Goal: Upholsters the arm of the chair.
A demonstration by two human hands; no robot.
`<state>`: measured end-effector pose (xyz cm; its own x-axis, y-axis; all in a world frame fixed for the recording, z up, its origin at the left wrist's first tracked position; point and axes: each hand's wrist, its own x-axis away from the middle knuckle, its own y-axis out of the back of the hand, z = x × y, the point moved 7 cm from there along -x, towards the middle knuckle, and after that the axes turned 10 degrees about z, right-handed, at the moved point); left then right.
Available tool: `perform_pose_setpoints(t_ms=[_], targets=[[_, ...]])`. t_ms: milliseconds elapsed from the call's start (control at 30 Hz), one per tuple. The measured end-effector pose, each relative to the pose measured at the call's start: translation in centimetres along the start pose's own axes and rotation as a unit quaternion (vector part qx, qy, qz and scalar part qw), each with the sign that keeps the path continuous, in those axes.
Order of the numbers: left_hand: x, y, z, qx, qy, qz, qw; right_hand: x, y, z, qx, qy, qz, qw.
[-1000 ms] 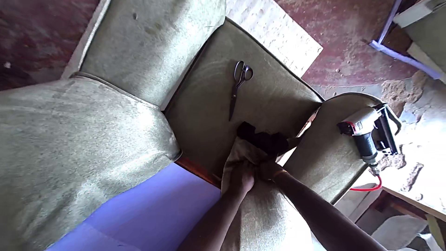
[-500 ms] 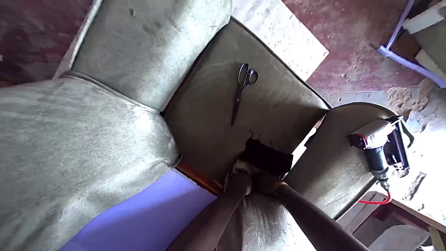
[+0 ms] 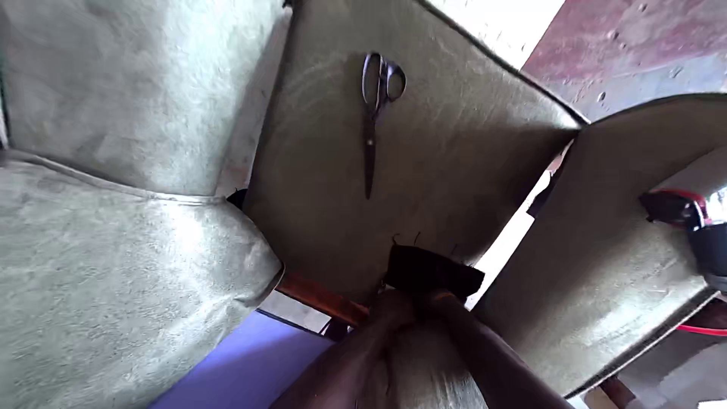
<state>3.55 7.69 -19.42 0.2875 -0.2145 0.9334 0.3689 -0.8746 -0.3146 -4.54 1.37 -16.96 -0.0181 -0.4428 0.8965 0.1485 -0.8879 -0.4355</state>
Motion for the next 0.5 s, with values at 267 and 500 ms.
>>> perform_pose_setpoints(t_ms=[267,500], targets=[[3.9,-2.1,0.3,-0.002,-0.013,-0.028,1.000,0.1,-1.3,-0.9,-0.030,0.118,-0.070,0.990],[2.5,-1.3,0.0,-0.066,0.015,0.048,0.997,0.6,-2.0,-0.7,0.179,0.017,0.024,0.983]])
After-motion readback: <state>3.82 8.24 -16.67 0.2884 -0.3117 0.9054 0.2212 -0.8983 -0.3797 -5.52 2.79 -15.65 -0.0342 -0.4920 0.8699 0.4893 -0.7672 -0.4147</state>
